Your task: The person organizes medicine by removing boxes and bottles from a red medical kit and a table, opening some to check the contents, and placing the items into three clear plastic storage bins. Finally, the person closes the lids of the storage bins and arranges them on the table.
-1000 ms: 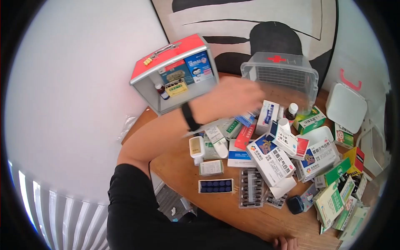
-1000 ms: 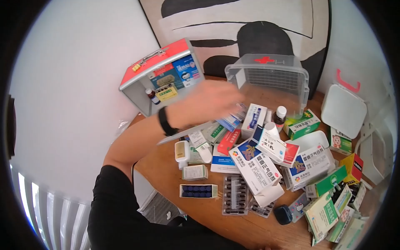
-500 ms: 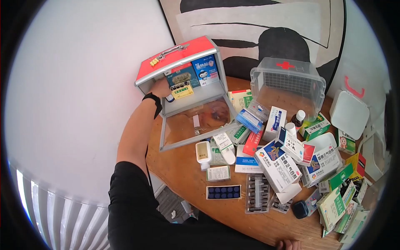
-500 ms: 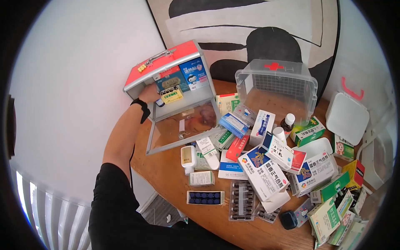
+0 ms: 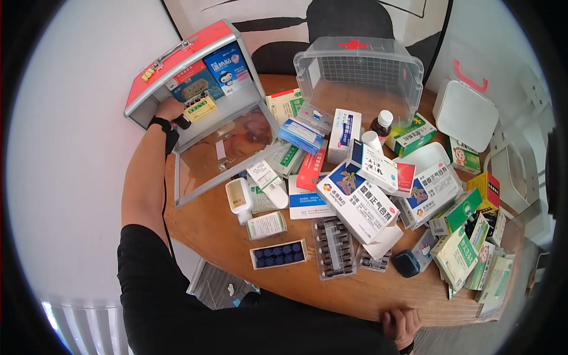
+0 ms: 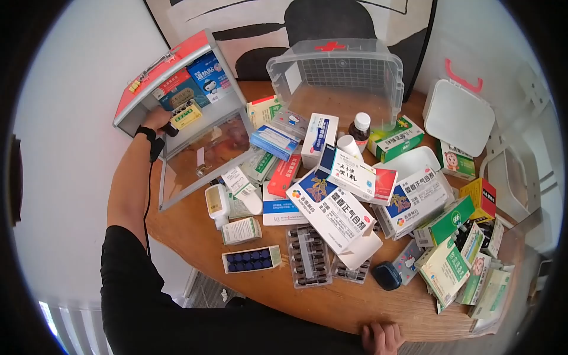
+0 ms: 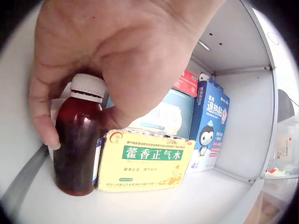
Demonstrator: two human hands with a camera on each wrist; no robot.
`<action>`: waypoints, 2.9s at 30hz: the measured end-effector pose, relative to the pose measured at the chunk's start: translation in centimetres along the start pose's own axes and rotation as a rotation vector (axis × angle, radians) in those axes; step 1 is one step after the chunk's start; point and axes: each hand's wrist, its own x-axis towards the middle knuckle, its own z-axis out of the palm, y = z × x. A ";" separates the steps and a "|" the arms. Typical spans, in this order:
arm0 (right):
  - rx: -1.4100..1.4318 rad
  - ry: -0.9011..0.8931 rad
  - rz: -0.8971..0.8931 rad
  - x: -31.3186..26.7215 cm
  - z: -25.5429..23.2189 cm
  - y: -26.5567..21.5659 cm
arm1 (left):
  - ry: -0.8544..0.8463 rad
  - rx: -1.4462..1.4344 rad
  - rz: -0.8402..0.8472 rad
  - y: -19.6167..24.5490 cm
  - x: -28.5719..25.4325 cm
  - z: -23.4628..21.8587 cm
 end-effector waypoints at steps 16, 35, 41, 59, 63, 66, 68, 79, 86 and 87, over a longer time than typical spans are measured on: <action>-0.055 0.016 -0.007 2.6 -1.4 -1.0 | 0.545 0.720 0.420 -3.4 -4.0 1.6; -0.004 0.109 -0.060 3.4 -1.4 -0.9 | 0.295 0.033 1.290 22.6 -38.4 -7.1; 0.014 0.124 -0.073 3.5 -1.7 -0.8 | -0.305 -0.139 1.812 34.7 -47.0 -2.2; 0.301 -0.058 0.222 7.8 -4.1 0.1 | -0.396 0.111 2.246 40.4 -48.3 8.1; 0.264 -0.076 0.277 8.6 -3.9 0.0 | -0.383 0.145 2.224 40.2 -48.6 7.1; 0.237 -0.080 0.288 8.9 -3.5 -0.3 | -0.367 0.165 2.188 39.7 -48.8 6.0; 0.198 -0.056 0.288 8.6 -3.6 -0.5 | -0.353 0.108 2.209 39.3 -48.9 6.1; 0.234 -0.015 0.387 7.2 -1.3 -1.0 | -0.107 -0.056 1.936 24.0 -44.2 -1.0; 0.075 0.020 0.347 3.3 0.3 -1.1 | 0.187 -0.087 1.046 9.0 -26.9 -4.3; 0.045 0.021 0.320 3.1 0.5 -1.2 | 0.216 -0.014 0.944 7.1 -23.6 -4.1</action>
